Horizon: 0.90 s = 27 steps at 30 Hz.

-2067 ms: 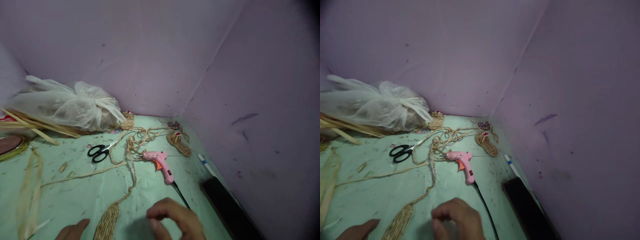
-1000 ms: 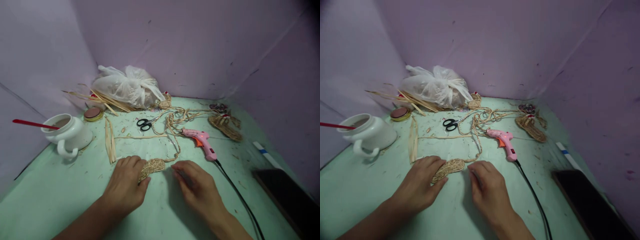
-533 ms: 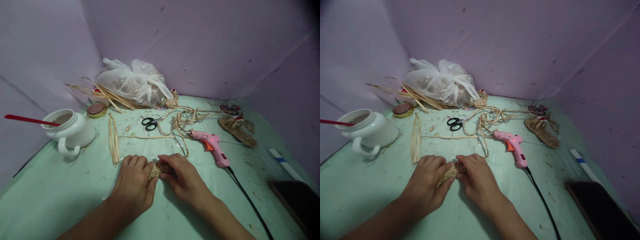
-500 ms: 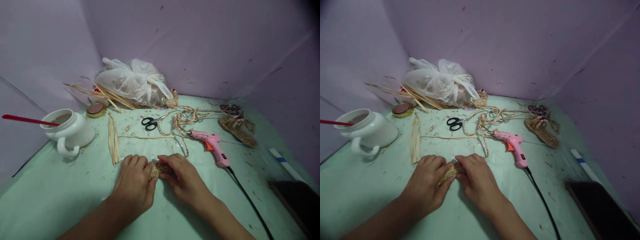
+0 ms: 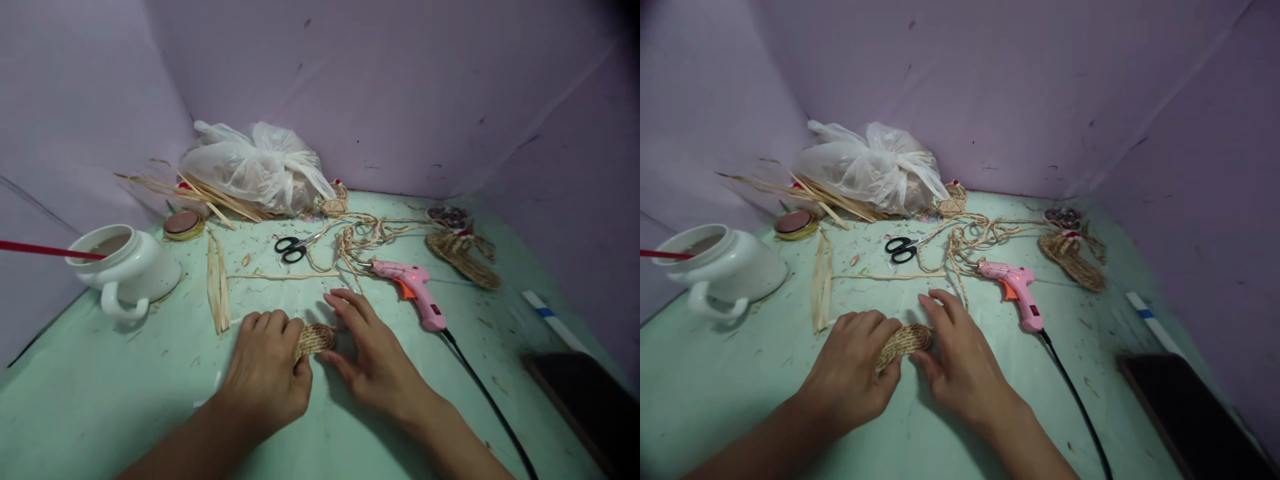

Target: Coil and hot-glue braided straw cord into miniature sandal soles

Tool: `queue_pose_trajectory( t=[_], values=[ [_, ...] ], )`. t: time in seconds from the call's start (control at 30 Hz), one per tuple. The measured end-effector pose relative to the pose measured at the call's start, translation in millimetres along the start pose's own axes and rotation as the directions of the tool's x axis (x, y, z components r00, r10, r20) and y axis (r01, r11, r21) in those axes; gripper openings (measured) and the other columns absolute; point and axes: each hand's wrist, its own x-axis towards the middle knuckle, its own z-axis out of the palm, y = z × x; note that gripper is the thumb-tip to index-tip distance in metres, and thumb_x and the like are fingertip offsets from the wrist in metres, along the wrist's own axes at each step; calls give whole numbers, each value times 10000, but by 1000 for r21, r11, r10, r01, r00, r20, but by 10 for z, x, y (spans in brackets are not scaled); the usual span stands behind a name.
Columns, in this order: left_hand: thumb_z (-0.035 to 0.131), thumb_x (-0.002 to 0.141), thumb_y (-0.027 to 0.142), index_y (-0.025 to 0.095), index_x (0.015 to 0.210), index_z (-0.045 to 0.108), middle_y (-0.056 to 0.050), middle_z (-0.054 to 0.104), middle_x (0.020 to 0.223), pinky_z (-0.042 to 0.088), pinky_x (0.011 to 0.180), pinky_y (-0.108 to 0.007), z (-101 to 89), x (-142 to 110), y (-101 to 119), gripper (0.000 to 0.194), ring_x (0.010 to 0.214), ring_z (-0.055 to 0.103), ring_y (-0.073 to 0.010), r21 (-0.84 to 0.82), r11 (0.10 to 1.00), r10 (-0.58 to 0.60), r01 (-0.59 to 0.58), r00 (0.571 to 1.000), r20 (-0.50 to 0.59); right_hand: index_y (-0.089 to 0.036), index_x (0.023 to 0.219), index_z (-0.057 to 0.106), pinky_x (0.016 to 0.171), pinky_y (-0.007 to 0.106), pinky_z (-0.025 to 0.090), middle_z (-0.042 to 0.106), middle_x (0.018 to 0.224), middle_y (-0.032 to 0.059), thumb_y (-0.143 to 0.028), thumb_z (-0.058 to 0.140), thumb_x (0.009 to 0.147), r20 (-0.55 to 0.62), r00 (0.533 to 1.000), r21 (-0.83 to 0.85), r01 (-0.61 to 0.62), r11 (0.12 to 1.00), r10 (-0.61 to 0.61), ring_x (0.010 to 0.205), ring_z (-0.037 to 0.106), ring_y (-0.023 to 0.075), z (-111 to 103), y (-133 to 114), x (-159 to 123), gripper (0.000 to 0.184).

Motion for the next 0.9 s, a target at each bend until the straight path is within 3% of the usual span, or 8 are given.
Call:
queue_pose_trajectory(
  t=[0.17,0.3,0.4,0.5,0.6,0.73,0.8,0.9],
  values=[
    [500,713,181,134,865,609,-100,599,819,412,775,-461,34,-26,-54,193,812,547,-277,-32,999,33,-37,993,-115,-198,1232,498,873,481,471,607,1141,135,-171,553,797,-147,989,-93,-12,996,-2,1049,561,286,-108,39,9,439],
    [532,704,190,145,875,597,-77,626,804,436,737,-436,20,-33,-129,189,758,558,-250,-112,993,-1,-32,959,-285,-180,917,640,679,352,518,677,838,77,-225,533,808,-302,915,169,-227,959,269,750,631,205,-107,-72,40,160],
    [546,712,188,173,900,570,-52,629,822,446,735,-408,10,-40,-145,190,772,559,-228,-182,982,-22,-58,912,-411,-180,775,663,613,308,507,689,727,47,-288,585,767,-134,867,437,-384,814,481,643,625,178,-53,-240,66,134],
    [537,728,166,185,943,539,-46,625,869,446,759,-388,42,-70,-121,215,816,563,-215,-211,970,9,-119,888,-460,-164,862,676,663,316,509,711,800,61,-288,640,700,77,870,638,-419,646,488,701,637,187,35,-377,78,207],
    [546,736,157,202,973,525,-40,621,897,448,776,-375,98,-111,-97,243,847,567,-210,-234,959,36,-160,888,-458,-147,845,648,671,319,505,704,782,71,-284,642,670,111,853,753,-407,516,510,708,640,191,97,-410,82,222],
    [597,745,265,207,1014,545,-33,622,883,473,739,-337,100,-113,-109,280,804,579,-195,-522,853,-176,-21,929,-326,-159,747,602,656,311,501,692,730,66,-280,621,660,114,863,800,-373,470,492,685,647,189,83,-357,88,150],
    [611,733,339,189,1013,568,-35,630,846,478,701,-316,53,-81,-118,321,771,582,-192,-738,669,-270,89,954,-129,-159,737,608,661,304,498,693,731,66,-265,617,659,133,873,793,-377,478,469,689,647,185,78,-344,91,132],
    [673,668,415,145,843,631,-35,631,728,449,607,-270,-31,-21,-107,325,672,560,-170,-897,362,-180,254,963,200,-143,763,649,652,300,496,696,710,65,-281,628,658,155,875,778,-394,489,459,671,643,182,85,-356,96,174]
  ],
)
